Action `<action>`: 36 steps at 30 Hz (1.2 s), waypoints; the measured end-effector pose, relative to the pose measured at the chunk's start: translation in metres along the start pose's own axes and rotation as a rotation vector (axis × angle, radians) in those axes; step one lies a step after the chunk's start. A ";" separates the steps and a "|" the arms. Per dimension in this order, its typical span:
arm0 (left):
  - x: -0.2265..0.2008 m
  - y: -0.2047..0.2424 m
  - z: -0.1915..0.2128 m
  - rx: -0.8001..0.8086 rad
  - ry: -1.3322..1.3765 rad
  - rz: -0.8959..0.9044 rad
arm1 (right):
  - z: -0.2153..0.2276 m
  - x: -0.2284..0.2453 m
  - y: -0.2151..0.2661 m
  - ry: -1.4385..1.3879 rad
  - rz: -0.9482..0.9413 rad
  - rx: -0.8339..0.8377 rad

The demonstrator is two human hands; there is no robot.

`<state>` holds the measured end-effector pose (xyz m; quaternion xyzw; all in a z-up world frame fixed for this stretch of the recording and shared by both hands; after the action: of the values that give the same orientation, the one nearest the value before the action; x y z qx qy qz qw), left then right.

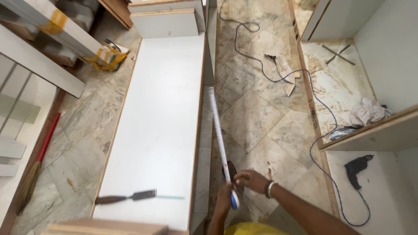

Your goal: The person measures wooden panels with a tape measure, marks them with a pencil, and aligns drawer slides against the wood panels for assembly.

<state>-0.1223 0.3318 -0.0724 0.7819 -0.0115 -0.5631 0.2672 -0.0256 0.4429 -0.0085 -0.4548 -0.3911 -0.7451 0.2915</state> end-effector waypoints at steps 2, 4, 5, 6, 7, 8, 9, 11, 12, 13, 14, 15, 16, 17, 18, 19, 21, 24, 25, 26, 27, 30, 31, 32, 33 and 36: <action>-0.020 -0.050 0.013 -0.084 -0.021 0.056 | 0.033 -0.006 -0.039 0.041 -0.088 0.032; -0.063 -0.129 0.011 -0.097 -0.076 0.067 | 0.094 -0.001 -0.090 0.085 -0.159 -0.020; -0.084 -0.156 0.006 -0.034 -0.016 0.026 | 0.107 0.009 -0.109 0.084 -0.132 -0.001; -0.104 -0.180 -0.002 0.028 0.047 -0.012 | 0.119 0.020 -0.122 0.085 -0.104 0.016; -0.124 -0.208 -0.009 0.066 0.022 -0.005 | 0.139 0.031 -0.136 0.066 -0.111 -0.025; -0.149 -0.233 -0.022 0.133 -0.062 -0.049 | 0.160 0.049 -0.147 -0.020 -0.046 -0.079; -0.179 -0.265 -0.043 0.201 -0.134 -0.112 | 0.192 0.069 -0.161 -0.084 0.031 -0.135; -0.214 -0.305 -0.069 0.260 -0.169 -0.079 | 0.236 0.083 -0.183 -0.191 -0.006 -0.173; -0.224 -0.323 -0.080 0.279 -0.191 -0.035 | 0.256 0.081 -0.194 -0.299 -0.045 -0.168; -0.237 -0.340 -0.088 0.280 -0.196 -0.035 | 0.275 0.080 -0.205 -0.303 -0.043 -0.170; -0.247 -0.361 -0.100 0.322 -0.255 -0.040 | 0.297 0.073 -0.219 -0.294 -0.069 -0.179; -0.254 -0.384 -0.110 0.358 -0.308 -0.042 | 0.317 0.062 -0.236 -0.284 -0.098 -0.180; -0.260 -0.408 -0.113 0.352 -0.308 -0.039 | 0.332 0.052 -0.258 -0.286 -0.098 -0.174; -0.264 -0.432 -0.117 0.341 -0.352 -0.063 | 0.347 0.040 -0.282 -0.357 -0.091 -0.151; -0.266 -0.460 -0.124 0.330 -0.396 -0.087 | 0.368 0.026 -0.308 -0.428 -0.086 -0.127; -0.266 -0.489 -0.132 0.305 -0.386 -0.080 | 0.390 0.009 -0.335 -0.425 -0.090 -0.100; -0.257 -0.527 -0.124 0.147 -0.445 0.013 | 0.425 -0.011 -0.385 -0.285 -0.013 -0.083; -0.294 -0.575 -0.142 0.059 -0.415 0.019 | 0.493 -0.034 -0.446 -0.337 -0.029 -0.085; -0.316 -0.587 -0.154 0.036 -0.365 0.012 | 0.518 -0.041 -0.460 -0.281 -0.105 -0.050; -0.346 -0.599 -0.158 0.000 -0.392 -0.001 | 0.535 -0.029 -0.482 -0.345 -0.065 -0.014; -0.372 -0.608 -0.166 -0.029 -0.415 -0.008 | 0.552 -0.019 -0.497 -0.410 -0.037 0.016; -0.440 -0.634 -0.177 -0.144 -0.351 -0.032 | 0.609 0.005 -0.545 -0.289 -0.083 0.119; -0.453 -0.647 -0.177 -0.159 -0.345 0.011 | 0.629 0.010 -0.563 -0.199 -0.146 0.119; -0.462 -0.660 -0.176 -0.182 -0.308 0.038 | 0.643 0.025 -0.581 -0.198 -0.094 0.155; -0.467 -0.674 -0.174 -0.191 -0.278 0.068 | 0.657 0.038 -0.597 -0.205 -0.048 0.175; -0.483 -0.719 -0.164 -0.183 -0.451 0.005 | 0.697 0.058 -0.645 -0.221 -0.006 0.090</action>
<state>-0.3569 1.1682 0.0768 0.6088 -0.0216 -0.7217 0.3288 -0.2456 1.3673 0.0345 -0.5194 -0.4555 -0.6729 0.2644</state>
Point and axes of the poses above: each hand's wrist, its own y-axis away from the middle knuckle, its own z-axis out of the back of the hand, x = y × z, the point moved 10 cm from there along -y, towards the middle knuckle
